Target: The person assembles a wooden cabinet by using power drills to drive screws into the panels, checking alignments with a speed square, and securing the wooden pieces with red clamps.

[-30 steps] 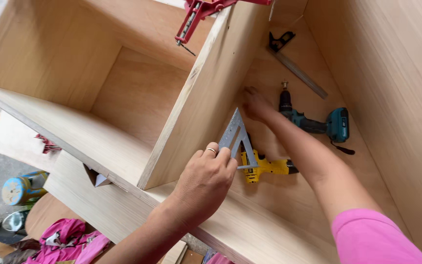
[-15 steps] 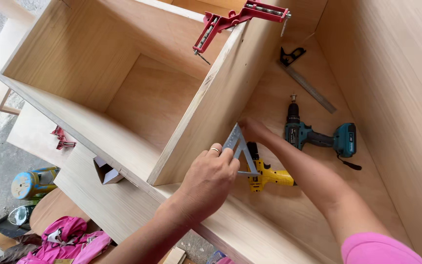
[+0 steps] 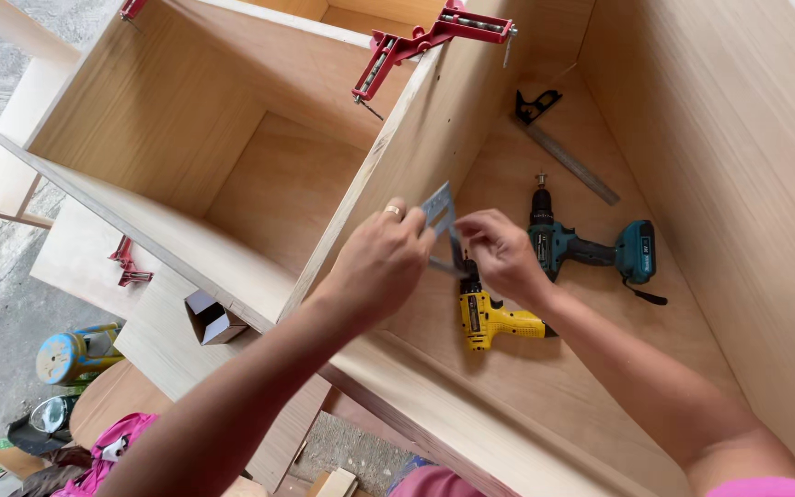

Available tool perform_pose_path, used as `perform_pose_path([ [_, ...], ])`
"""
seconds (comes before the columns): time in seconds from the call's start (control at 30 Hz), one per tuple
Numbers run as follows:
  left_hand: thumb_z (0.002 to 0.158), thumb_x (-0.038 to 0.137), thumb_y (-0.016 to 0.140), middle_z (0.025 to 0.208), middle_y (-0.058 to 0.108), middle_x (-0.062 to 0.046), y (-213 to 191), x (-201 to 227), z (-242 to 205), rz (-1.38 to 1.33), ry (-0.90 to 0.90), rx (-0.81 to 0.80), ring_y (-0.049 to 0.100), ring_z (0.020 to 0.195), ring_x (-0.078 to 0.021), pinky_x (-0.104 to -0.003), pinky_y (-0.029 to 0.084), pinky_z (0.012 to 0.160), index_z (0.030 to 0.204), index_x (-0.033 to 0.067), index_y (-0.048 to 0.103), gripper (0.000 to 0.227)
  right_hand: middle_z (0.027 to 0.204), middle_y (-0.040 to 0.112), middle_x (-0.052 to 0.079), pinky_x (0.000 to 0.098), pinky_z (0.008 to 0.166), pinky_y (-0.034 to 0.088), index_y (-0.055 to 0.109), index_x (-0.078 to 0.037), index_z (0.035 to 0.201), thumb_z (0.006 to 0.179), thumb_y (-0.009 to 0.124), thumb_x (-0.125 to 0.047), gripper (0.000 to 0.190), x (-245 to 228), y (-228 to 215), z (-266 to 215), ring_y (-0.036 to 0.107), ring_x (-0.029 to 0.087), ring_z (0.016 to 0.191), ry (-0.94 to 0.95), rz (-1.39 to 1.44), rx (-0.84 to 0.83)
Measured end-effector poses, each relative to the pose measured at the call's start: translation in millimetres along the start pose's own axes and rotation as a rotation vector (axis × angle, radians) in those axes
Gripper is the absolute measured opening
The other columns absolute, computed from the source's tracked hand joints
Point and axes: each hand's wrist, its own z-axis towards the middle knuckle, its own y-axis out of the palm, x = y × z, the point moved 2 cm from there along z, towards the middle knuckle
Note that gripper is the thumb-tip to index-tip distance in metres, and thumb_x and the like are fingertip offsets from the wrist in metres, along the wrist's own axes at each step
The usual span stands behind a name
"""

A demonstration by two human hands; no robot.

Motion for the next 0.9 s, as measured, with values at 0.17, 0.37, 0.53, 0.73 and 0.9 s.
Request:
perform_pose_path([
  [0.17, 0.080, 0.011, 0.065, 0.077, 0.056, -0.006, 47, -9, 36, 0.070, 0.119, 0.060, 0.058, 0.086, -0.0283, -0.034, 0.049, 0.064, 0.077, 0.0139, 0.066, 0.004, 0.109, 0.070, 0.010, 0.0345, 0.080, 0.063, 0.072, -0.010, 0.122, 0.090, 0.072, -0.013, 0.032, 29, 14, -14, 0.069, 0.028, 0.106, -0.069, -0.106, -0.037],
  [0.37, 0.079, 0.017, 0.072, 0.078, 0.060, -0.008, 96, -6, 64, -0.020, 0.129, 0.123, 0.060, 0.089, -0.0287, -0.034, 0.054, 0.067, 0.078, 0.0134, 0.068, 0.005, 0.089, 0.064, 0.010, 0.0357, 0.058, 0.062, 0.072, -0.011, 0.102, 0.090, 0.072, -0.004, 0.013, 75, 17, 2, 0.071, 0.033, 0.078, -0.203, -0.283, 0.182],
  [0.53, 0.090, 0.028, 0.076, 0.093, 0.053, -0.011, 53, -20, 65, -0.248, -0.214, -0.137, 0.066, 0.088, -0.0375, -0.047, 0.063, 0.068, 0.100, 0.0090, 0.064, 0.025, 0.091, 0.064, 0.010, 0.0373, 0.061, 0.063, 0.074, -0.010, 0.108, 0.093, 0.074, -0.003, 0.017, 87, 13, 1, 0.070, 0.034, 0.079, -0.202, -0.242, 0.229],
  [0.73, 0.090, 0.033, 0.069, 0.092, 0.069, -0.026, 79, -10, 58, -1.468, -0.899, -0.325, 0.076, 0.069, -0.0209, -0.027, 0.066, 0.062, 0.143, -0.0173, 0.041, 0.079, 0.097, 0.065, 0.005, 0.0391, 0.057, 0.058, 0.076, -0.017, 0.109, 0.092, 0.073, -0.007, 0.021, 110, 7, 10, 0.071, 0.030, 0.081, -0.380, -0.466, 0.291],
  [0.9, 0.085, 0.013, 0.064, 0.055, 0.069, -0.010, 107, -12, 49, -1.197, -0.942, -0.456, 0.071, 0.047, -0.0150, -0.023, 0.061, 0.048, 0.131, 0.0005, 0.066, 0.048, 0.106, 0.065, 0.014, 0.0453, 0.079, 0.063, 0.075, -0.008, 0.117, 0.097, 0.065, 0.001, 0.024, 102, 7, 20, 0.070, 0.037, 0.099, -0.031, -0.042, 0.156],
])
